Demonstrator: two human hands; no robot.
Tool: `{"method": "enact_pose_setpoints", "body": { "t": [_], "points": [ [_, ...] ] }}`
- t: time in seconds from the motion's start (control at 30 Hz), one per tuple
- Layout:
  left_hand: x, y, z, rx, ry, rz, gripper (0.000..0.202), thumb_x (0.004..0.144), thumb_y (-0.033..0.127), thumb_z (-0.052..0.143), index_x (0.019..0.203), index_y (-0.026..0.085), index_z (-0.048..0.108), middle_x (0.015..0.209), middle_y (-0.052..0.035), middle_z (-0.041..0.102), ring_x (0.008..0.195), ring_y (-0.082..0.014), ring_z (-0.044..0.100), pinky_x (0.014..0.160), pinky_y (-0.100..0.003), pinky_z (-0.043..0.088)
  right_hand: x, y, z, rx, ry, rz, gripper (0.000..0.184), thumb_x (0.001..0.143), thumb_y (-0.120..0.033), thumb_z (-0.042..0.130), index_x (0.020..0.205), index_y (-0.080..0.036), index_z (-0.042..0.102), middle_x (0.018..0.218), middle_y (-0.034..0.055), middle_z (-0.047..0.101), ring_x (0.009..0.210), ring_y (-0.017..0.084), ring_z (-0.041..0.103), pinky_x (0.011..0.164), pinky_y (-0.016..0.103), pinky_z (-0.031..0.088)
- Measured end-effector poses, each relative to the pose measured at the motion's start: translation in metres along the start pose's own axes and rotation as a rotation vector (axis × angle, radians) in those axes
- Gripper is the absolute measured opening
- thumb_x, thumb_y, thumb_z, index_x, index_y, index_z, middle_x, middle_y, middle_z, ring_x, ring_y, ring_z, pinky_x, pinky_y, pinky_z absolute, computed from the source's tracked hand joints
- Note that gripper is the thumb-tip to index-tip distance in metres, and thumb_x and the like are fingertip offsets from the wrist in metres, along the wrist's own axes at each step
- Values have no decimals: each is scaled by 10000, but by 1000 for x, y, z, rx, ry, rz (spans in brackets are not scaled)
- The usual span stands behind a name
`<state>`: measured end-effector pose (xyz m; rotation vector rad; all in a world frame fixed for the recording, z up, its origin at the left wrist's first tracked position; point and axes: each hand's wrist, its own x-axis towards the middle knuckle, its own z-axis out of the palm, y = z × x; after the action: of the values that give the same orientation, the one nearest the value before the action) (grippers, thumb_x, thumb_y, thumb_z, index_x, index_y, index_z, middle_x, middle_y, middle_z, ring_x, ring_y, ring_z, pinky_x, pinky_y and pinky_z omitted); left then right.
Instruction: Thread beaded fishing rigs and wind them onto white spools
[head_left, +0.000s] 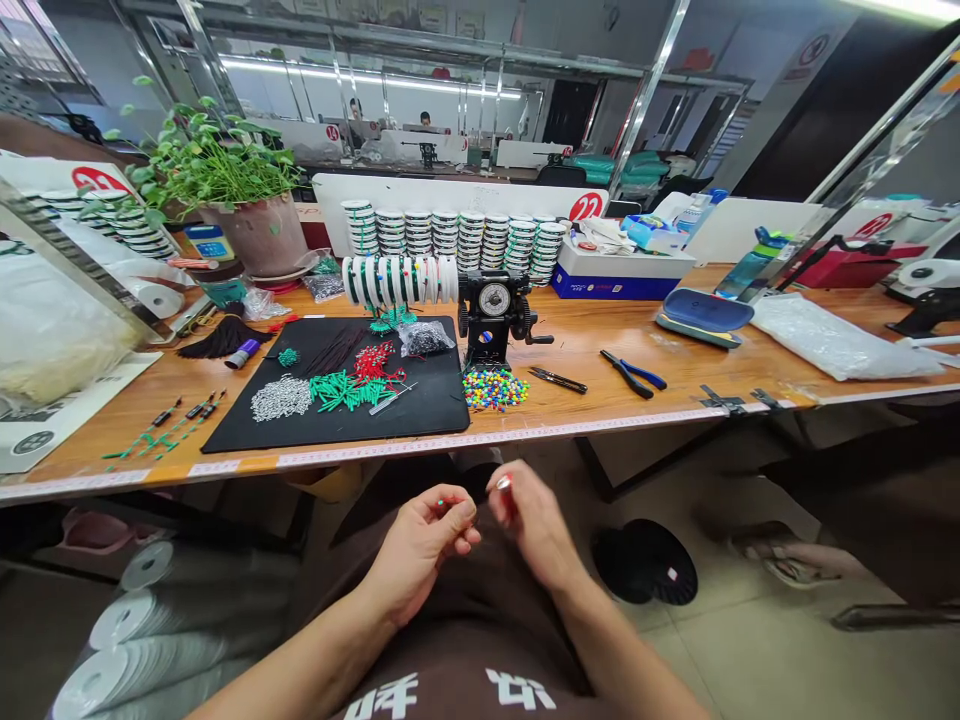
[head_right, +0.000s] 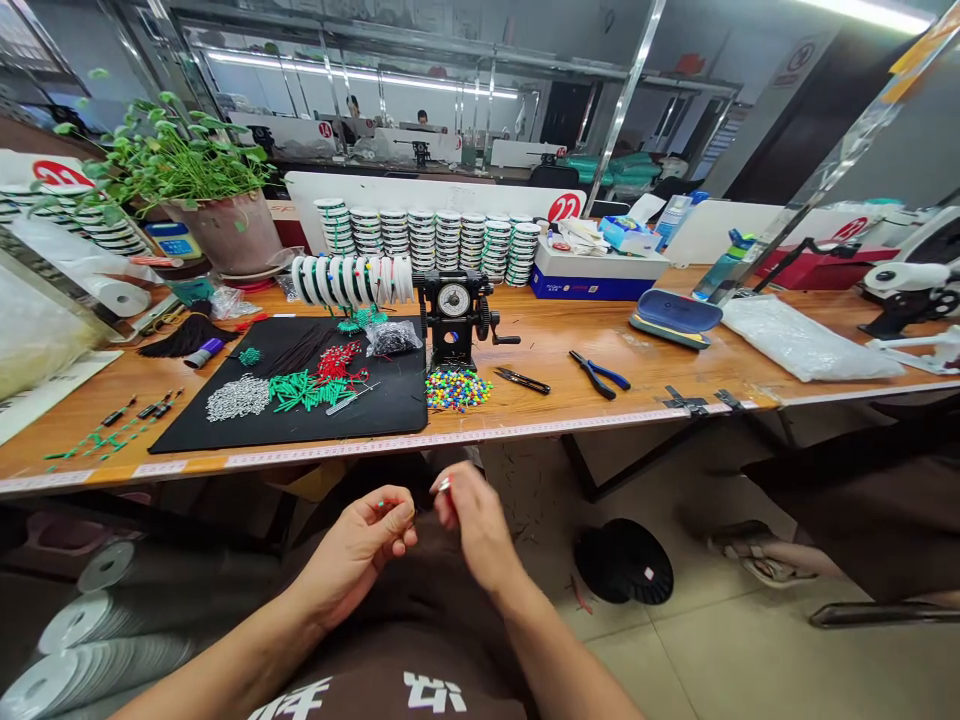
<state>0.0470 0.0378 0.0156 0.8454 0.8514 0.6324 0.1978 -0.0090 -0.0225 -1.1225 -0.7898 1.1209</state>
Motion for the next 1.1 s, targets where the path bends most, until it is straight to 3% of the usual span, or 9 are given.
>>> {"method": "enact_pose_setpoints", "body": {
  "t": [0.13, 0.23, 0.3, 0.43, 0.57, 0.7, 0.8, 0.97, 1.1],
  "points": [
    [-1, 2, -2, 94, 11, 88, 373, 630, 463, 881, 735, 164, 683, 697, -12, 620, 686, -139, 579, 510, -183, 418, 57, -42, -78, -742, 539, -579, 338, 967, -532, 504, 1016, -208, 583, 865, 61, 625, 771, 217, 586, 758, 353, 453],
    [-4, 7, -3, 166, 14, 192, 304, 690, 435, 840, 726, 173, 689, 729, -7, 608, 650, -125, 534, 523, -197, 422, 104, -67, -127, -1144, 572, -657, 334, 952, -492, 485, 861, -197, 613, 910, 132, 631, 888, 291, 578, 846, 445, 453],
    [-6, 13, -4, 232, 20, 274, 250, 737, 391, 807, 701, 177, 684, 722, 4, 585, 611, -107, 493, 535, -202, 417, 118, -75, -135, -1228, 559, -653, 318, 921, -467, 526, 811, -188, 633, 972, 174, 636, 958, 331, 562, 894, 503, 431],
    [-8, 25, -1, 358, 45, 470, 157, 766, 289, 780, 675, 186, 703, 767, -11, 576, 694, -127, 519, 601, -210, 421, 80, -69, -86, -946, 415, -602, 252, 892, -417, 605, 944, -183, 686, 1024, 143, 657, 953, 291, 576, 879, 461, 445],
    [-7, 29, 2, 409, 55, 549, 122, 756, 276, 793, 682, 200, 733, 791, -17, 559, 676, -125, 513, 604, -223, 422, 11, -39, -12, -224, -284, -65, 283, 836, -439, 732, 1002, -212, 697, 912, 59, 708, 726, 181, 611, 631, 292, 468],
    [-7, 25, -2, 427, 62, 560, 119, 771, 323, 781, 736, 211, 761, 821, -33, 586, 678, -137, 533, 588, -233, 429, -16, -6, 18, 11, -240, 129, 334, 827, -503, 745, 771, -181, 676, 722, 52, 715, 539, 134, 560, 499, 240, 401],
    [-7, 23, -9, 526, 76, 600, 111, 811, 306, 745, 754, 212, 760, 860, -46, 601, 733, -155, 563, 641, -246, 451, -18, -1, 13, -205, -186, 23, 257, 860, -436, 724, 788, -189, 710, 741, 50, 717, 606, 162, 587, 566, 272, 442],
    [-7, 22, -11, 828, 102, 740, 78, 830, 227, 710, 772, 225, 762, 946, -63, 613, 894, -203, 607, 833, -300, 475, -19, -28, 0, -621, -46, -523, 189, 928, -234, 658, 1108, -257, 708, 1033, 64, 703, 894, 215, 634, 775, 333, 493],
    [-6, 20, -11, 940, 63, 782, 73, 823, 191, 693, 777, 217, 744, 965, -74, 625, 920, -212, 617, 837, -305, 484, -14, -37, 2, -717, -117, -686, 171, 970, -185, 605, 1065, -272, 717, 922, 43, 728, 852, 206, 660, 749, 336, 487]
  ]
}}
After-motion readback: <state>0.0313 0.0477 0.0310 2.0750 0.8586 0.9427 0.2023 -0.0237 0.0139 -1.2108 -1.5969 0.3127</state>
